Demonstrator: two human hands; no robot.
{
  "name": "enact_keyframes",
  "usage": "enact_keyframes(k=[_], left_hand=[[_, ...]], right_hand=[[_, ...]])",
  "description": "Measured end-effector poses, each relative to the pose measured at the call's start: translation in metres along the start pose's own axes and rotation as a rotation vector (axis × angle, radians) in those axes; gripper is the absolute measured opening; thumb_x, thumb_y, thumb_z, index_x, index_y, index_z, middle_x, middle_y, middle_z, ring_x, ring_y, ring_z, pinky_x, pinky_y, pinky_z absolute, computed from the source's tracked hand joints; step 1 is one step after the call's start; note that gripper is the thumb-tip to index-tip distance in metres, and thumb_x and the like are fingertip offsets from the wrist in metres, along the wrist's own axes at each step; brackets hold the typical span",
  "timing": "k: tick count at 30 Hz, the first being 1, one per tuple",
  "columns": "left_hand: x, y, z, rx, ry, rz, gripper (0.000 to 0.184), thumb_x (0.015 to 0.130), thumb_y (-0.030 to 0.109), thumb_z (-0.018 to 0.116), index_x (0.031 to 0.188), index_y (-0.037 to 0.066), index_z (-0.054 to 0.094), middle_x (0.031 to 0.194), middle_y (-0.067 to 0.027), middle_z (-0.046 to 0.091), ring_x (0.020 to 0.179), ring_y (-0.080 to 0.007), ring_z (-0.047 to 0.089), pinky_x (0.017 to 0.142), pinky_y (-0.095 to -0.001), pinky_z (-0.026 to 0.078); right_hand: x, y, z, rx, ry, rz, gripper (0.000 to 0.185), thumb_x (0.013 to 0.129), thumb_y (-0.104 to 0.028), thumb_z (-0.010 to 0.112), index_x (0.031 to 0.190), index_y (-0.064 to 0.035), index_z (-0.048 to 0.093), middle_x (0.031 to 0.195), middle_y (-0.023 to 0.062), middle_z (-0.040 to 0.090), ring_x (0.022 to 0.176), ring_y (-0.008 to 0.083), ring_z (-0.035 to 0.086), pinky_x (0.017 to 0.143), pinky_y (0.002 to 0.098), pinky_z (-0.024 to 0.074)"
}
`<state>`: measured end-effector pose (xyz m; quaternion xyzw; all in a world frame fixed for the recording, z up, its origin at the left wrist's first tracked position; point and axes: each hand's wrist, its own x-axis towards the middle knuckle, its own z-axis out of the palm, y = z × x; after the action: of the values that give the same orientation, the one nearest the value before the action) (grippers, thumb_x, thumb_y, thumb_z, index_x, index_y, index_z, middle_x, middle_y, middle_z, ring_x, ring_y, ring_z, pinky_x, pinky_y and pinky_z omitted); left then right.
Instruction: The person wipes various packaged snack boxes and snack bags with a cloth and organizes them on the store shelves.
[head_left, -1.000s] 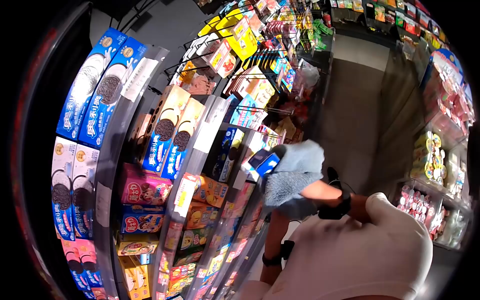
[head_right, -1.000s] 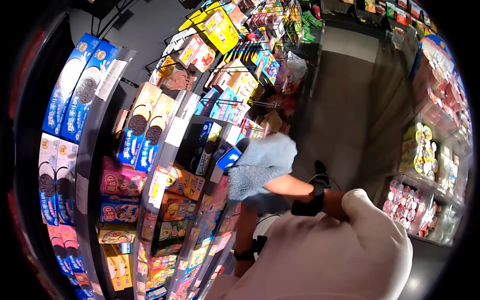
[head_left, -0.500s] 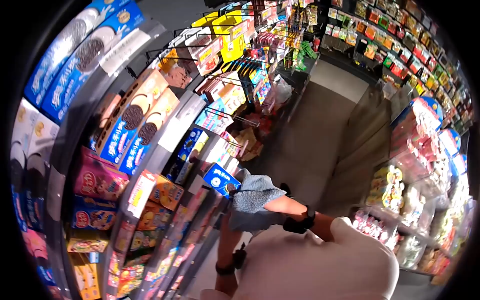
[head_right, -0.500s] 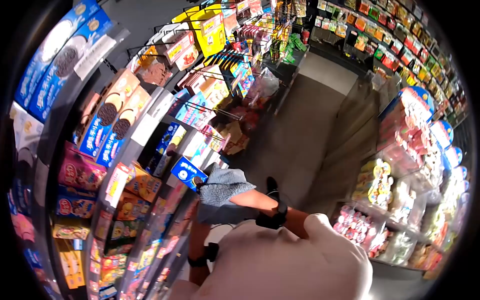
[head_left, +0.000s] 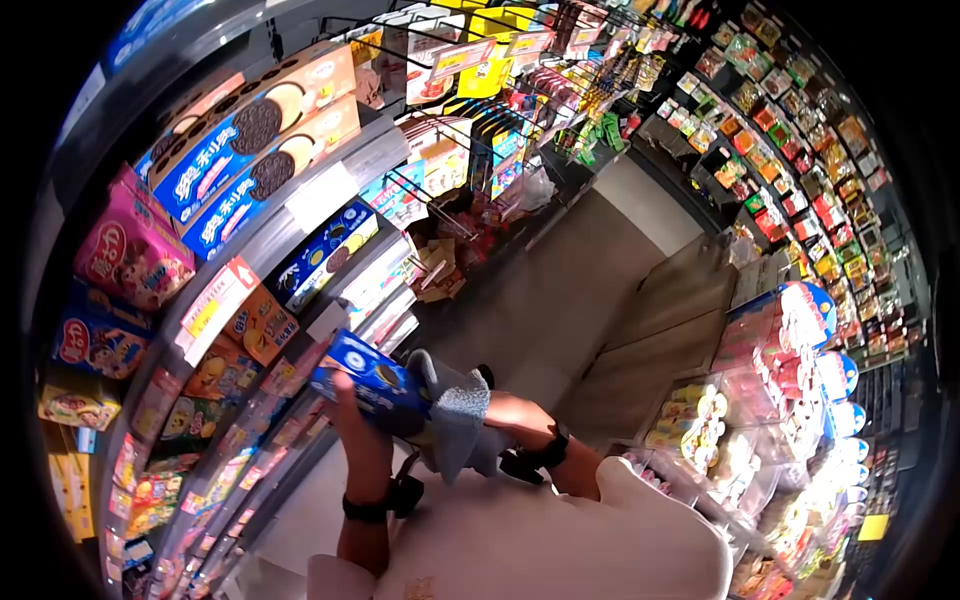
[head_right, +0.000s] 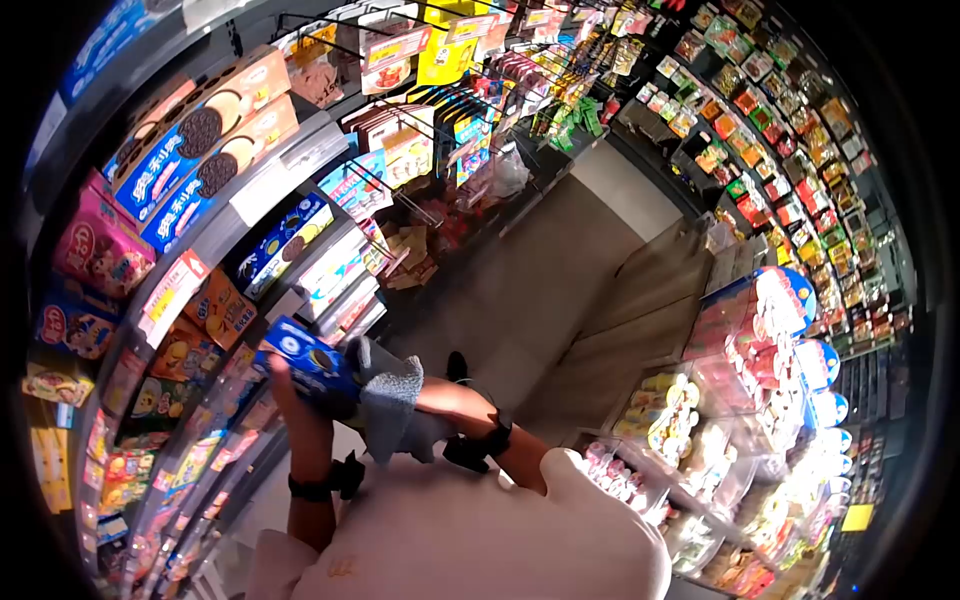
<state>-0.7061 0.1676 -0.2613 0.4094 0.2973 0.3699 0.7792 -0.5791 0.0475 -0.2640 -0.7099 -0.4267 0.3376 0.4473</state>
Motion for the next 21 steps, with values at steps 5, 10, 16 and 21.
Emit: enact_keyframes(k=[5,10,16,21], left_hand=[[0.007,0.027,0.017,-0.081,0.050,0.202,0.075,0.095,0.056,0.055,0.143,0.001,0.038,0.129,-0.0207,0.058,0.109,-0.0319,0.063,0.092,-0.0417,0.052],[-0.009,0.026,0.041,-0.107,-0.024,0.363,0.068,0.089,0.039,0.063,0.133,-0.010,0.044,0.117,-0.0231,0.063,0.095,-0.0330,0.068,0.087,-0.0441,0.055],[-0.017,0.018,0.032,-0.075,-0.393,0.057,0.089,0.076,0.042,0.080,0.142,0.000,0.036,0.123,-0.0178,0.060,0.113,-0.0257,0.061,0.097,-0.0360,0.049],[0.002,0.026,0.024,0.010,-0.306,-0.092,0.068,0.084,0.038,0.070,0.139,0.006,0.044,0.126,-0.0108,0.053,0.111,-0.0189,0.055,0.094,-0.0339,0.048]], right_hand=[[-0.006,-0.009,-0.007,-0.017,-0.047,0.032,0.045,0.081,-0.029,0.072,0.112,-0.0016,0.057,0.097,0.0191,0.063,0.090,0.0349,0.064,0.080,0.0403,0.0490],[-0.011,-0.002,0.006,-0.088,0.012,-0.026,0.044,0.081,-0.029,0.073,0.111,-0.0018,0.056,0.095,0.0182,0.062,0.088,0.0344,0.063,0.079,0.0400,0.0487],[-0.015,-0.006,0.010,-0.186,0.086,-0.045,0.043,0.081,-0.028,0.074,0.110,-0.0019,0.056,0.092,0.0171,0.060,0.086,0.0338,0.062,0.078,0.0396,0.0483],[-0.014,-0.010,0.011,-0.241,0.105,-0.056,0.043,0.080,-0.027,0.074,0.110,-0.0020,0.056,0.090,0.0162,0.059,0.085,0.0332,0.061,0.077,0.0392,0.0480]])
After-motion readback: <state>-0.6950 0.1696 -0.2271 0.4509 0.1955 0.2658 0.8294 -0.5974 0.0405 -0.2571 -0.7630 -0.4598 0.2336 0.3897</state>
